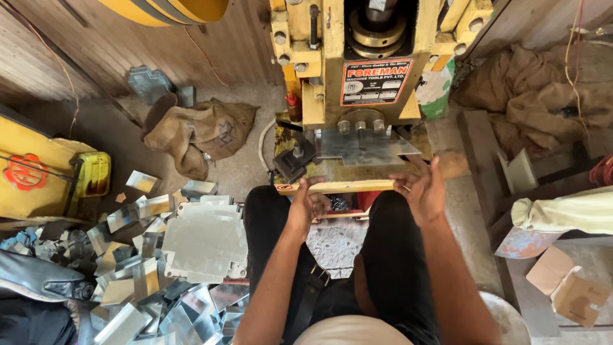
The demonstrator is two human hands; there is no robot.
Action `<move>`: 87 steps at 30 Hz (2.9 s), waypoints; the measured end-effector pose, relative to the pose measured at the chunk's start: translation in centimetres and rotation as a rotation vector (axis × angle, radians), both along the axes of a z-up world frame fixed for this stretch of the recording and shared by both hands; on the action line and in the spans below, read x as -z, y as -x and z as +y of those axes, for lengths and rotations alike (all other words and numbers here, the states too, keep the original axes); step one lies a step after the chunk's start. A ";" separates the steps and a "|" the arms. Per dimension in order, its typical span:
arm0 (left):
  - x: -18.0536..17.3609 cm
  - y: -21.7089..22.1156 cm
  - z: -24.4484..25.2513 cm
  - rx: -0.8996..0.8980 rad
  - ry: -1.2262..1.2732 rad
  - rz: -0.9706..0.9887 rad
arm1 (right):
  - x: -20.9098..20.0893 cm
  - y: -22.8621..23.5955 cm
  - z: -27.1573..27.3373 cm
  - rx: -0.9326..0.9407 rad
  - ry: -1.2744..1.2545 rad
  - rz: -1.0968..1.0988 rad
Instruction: The person sits on the floor in a workshop and repeatedly places rectangular metal sheets into a yellow hydraulic press machine. They align the sheets, operate the press to process them, and then remove the finished pieces, stacking them on the floor to their left.
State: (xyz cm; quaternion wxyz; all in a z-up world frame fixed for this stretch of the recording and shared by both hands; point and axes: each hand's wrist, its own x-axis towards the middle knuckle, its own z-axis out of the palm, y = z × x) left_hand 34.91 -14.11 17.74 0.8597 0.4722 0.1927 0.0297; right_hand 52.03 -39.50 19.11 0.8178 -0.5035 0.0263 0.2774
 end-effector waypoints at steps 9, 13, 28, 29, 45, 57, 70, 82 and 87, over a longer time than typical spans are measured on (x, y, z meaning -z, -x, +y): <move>3.4 -1.3 -2.6 0.128 0.013 -0.271 | 0.3 0.4 1.5 0.043 -0.142 -0.144; 2.2 -0.6 -5.4 0.267 0.360 -0.269 | -3.2 10.6 0.7 -0.323 -0.133 -0.042; 2.1 -2.2 -2.8 -0.439 0.341 0.097 | 2.1 2.6 -1.3 -0.140 0.387 -0.362; 2.2 -1.1 -3.0 -0.360 0.174 0.099 | 2.5 3.3 -0.9 -0.176 0.309 -0.262; 0.4 -0.4 -0.8 -0.139 0.099 0.104 | -0.3 2.9 0.4 -0.007 0.111 -0.187; 1.3 0.4 -0.4 -0.077 0.091 0.086 | 1.6 0.1 0.7 -0.012 0.047 -0.059; -2.5 -1.4 -4.7 0.163 -0.042 -0.095 | -1.9 5.2 3.6 0.063 -0.173 -0.122; 3.2 -2.1 -2.9 -0.250 -0.138 -0.001 | 4.1 6.0 5.8 -0.164 0.007 -0.097; 1.6 -2.6 -2.1 -0.147 -0.126 -0.002 | 4.8 5.1 5.7 -0.057 0.215 -0.140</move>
